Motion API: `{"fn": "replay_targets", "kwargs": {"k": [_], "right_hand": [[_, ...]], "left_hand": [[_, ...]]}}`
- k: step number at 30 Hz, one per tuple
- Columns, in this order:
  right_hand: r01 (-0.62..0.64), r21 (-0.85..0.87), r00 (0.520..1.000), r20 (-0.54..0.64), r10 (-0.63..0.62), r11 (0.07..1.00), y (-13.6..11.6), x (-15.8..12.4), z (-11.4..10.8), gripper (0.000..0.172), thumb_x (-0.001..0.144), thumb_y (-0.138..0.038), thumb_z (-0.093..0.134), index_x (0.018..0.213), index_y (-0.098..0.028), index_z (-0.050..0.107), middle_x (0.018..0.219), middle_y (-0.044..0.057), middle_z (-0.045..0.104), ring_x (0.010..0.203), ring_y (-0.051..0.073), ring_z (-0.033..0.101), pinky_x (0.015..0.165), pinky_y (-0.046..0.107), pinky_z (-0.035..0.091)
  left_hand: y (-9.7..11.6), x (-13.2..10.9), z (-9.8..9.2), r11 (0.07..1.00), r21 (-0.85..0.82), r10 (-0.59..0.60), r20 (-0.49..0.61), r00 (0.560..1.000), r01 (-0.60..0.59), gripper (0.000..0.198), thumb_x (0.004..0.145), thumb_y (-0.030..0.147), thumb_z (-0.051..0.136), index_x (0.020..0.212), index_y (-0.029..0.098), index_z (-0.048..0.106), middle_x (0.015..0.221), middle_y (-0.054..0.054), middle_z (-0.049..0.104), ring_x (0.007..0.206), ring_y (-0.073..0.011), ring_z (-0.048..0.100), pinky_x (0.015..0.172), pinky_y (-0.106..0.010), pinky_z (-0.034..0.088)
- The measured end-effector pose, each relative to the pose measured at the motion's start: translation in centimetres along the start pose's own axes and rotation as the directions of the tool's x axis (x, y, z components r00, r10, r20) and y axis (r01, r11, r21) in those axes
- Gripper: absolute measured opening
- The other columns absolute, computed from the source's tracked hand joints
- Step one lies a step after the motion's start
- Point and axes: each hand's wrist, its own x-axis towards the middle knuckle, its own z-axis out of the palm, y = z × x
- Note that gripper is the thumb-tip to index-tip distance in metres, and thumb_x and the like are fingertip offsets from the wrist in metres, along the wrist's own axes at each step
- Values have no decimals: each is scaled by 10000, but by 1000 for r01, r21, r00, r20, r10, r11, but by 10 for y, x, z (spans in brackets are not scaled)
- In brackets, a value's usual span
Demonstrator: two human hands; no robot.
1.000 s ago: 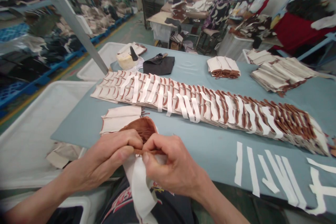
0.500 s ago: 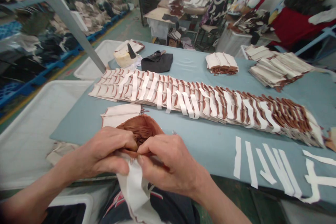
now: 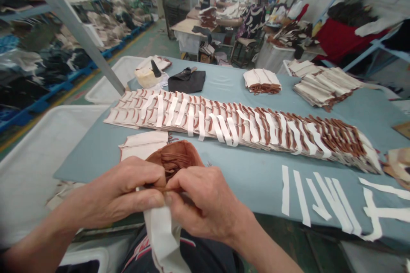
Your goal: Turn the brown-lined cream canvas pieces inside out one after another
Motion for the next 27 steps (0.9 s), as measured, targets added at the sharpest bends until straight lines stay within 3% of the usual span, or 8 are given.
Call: {"fn": "replay_targets", "kwargs": {"k": [4, 8, 13, 16, 19, 21, 23, 27], "right_hand": [[-10, 8, 1000, -13, 10, 1000, -2, -4, 0, 125, 916, -158, 574, 803, -209, 570, 669, -26, 606, 578, 112, 513, 597, 258, 373], [-116, 182, 993, 12, 115, 976, -9, -6, -3, 149, 929, -227, 547, 787, -199, 581, 656, -40, 573, 564, 104, 489, 570, 238, 362], [-270, 442, 961, 72, 266, 855, -8, -9, 1, 438, 1076, -387, 348, 763, -188, 581, 689, -20, 539, 623, 115, 468, 614, 237, 393], [-344, 531, 936, 125, 329, 775, -2, -12, 6, 485, 1050, -560, 434, 722, -207, 484, 627, -55, 404, 540, 96, 346, 495, 217, 316], [-254, 364, 965, 34, 260, 896, 4, -13, 8, 439, 1062, -488, 466, 720, -213, 462, 616, -58, 416, 530, 95, 349, 494, 221, 301], [-73, 82, 993, -82, 79, 994, 7, -12, 6, 394, 1085, -369, 439, 741, -197, 527, 653, -20, 537, 587, 112, 449, 575, 243, 349], [51, -109, 989, -130, -65, 993, 9, -12, 6, 373, 1089, -309, 431, 767, -189, 574, 678, 8, 612, 616, 125, 507, 616, 261, 371], [53, -67, 986, -155, -63, 996, 5, -13, 7, 367, 1095, -290, 436, 770, -193, 576, 663, 1, 630, 581, 114, 529, 593, 244, 389]], "left_hand": [[-2, 1, 2, 997, -83, 4, 33, 999, -1, 409, 1050, 318, 510, 672, 173, 446, 620, 72, 396, 563, -80, 380, 568, -232, 274], [-12, 2, 13, 972, -220, 80, -18, 997, -82, 498, 1063, 444, 478, 646, 179, 413, 608, 58, 376, 553, -89, 373, 551, -248, 269], [-20, 1, 30, 888, -454, 45, -72, 996, -73, 595, 1028, 619, 447, 626, 195, 339, 594, 51, 324, 531, -91, 299, 507, -262, 233], [-22, -1, 39, 850, -527, -26, -91, 996, -26, 619, 987, 678, 481, 622, 189, 376, 584, 48, 337, 525, -88, 286, 490, -255, 219], [-27, -3, 47, 827, -559, -137, -90, 987, 64, 640, 951, 728, 492, 629, 179, 430, 582, 44, 348, 534, -92, 292, 488, -247, 208], [-30, -5, 52, 800, -587, -218, -92, 972, 124, 647, 934, 744, 505, 630, 178, 429, 588, 43, 349, 536, -90, 291, 483, -237, 198], [-34, -6, 56, 760, -630, -283, -99, 954, 160, 648, 914, 749, 535, 625, 182, 412, 589, 45, 349, 529, -84, 283, 473, -226, 189], [-34, -9, 58, 734, -663, -277, -93, 956, 148, 654, 867, 744, 614, 604, 168, 450, 572, 39, 394, 516, -78, 297, 464, -219, 205]]}}
